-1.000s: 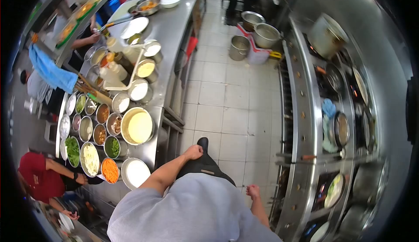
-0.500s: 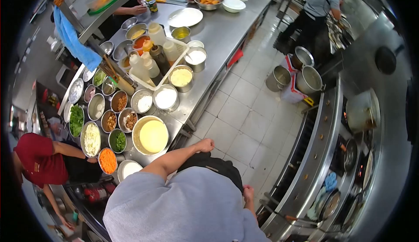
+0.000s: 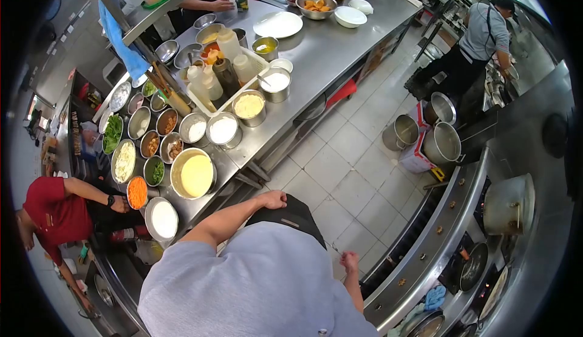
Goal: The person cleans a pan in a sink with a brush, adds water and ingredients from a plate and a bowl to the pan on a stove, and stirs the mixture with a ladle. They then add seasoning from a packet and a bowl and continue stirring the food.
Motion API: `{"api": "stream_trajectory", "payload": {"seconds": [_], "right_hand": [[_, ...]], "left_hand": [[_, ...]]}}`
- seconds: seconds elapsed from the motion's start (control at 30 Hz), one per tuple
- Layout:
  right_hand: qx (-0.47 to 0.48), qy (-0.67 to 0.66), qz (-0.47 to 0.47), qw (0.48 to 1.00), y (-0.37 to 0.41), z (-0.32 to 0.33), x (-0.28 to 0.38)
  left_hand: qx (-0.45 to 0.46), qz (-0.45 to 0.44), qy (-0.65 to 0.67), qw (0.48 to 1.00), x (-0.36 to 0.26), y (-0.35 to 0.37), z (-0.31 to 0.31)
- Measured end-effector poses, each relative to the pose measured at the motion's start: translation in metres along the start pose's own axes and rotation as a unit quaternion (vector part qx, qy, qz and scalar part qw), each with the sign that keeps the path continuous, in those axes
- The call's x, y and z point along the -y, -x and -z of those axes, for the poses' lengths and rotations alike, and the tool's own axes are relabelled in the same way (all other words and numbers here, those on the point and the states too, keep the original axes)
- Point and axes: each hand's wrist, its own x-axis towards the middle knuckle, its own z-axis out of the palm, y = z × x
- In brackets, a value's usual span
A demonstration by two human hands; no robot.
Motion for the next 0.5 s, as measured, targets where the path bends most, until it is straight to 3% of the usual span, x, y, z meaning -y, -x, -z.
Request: {"api": "stream_trajectory", "payload": {"seconds": [0.13,0.27,0.37,0.43,0.5], "right_hand": [[-0.053,-0.006,-0.002,0.999,-0.011,0.02,0.029],[-0.058,-0.047,-0.037,0.997,-0.016,0.031,0.016],[-0.046,-0.031,-0.052,0.997,-0.01,0.028,-0.006],[-0.007,0.016,-0.053,0.998,-0.034,0.036,-0.056],[-0.014,0.01,-0.076,0.997,-0.036,0.02,-0.058]], "left_hand": [[-0.012,-0.029,0.014,0.999,-0.033,-0.031,0.019],[0.003,-0.088,0.118,0.989,-0.071,-0.079,0.053],[0.02,-0.108,0.228,0.968,-0.125,-0.114,0.114],[-0.004,-0.112,0.258,0.96,-0.159,-0.145,0.159],[-0.024,-0.165,0.293,0.942,-0.179,-0.189,0.209]]}}
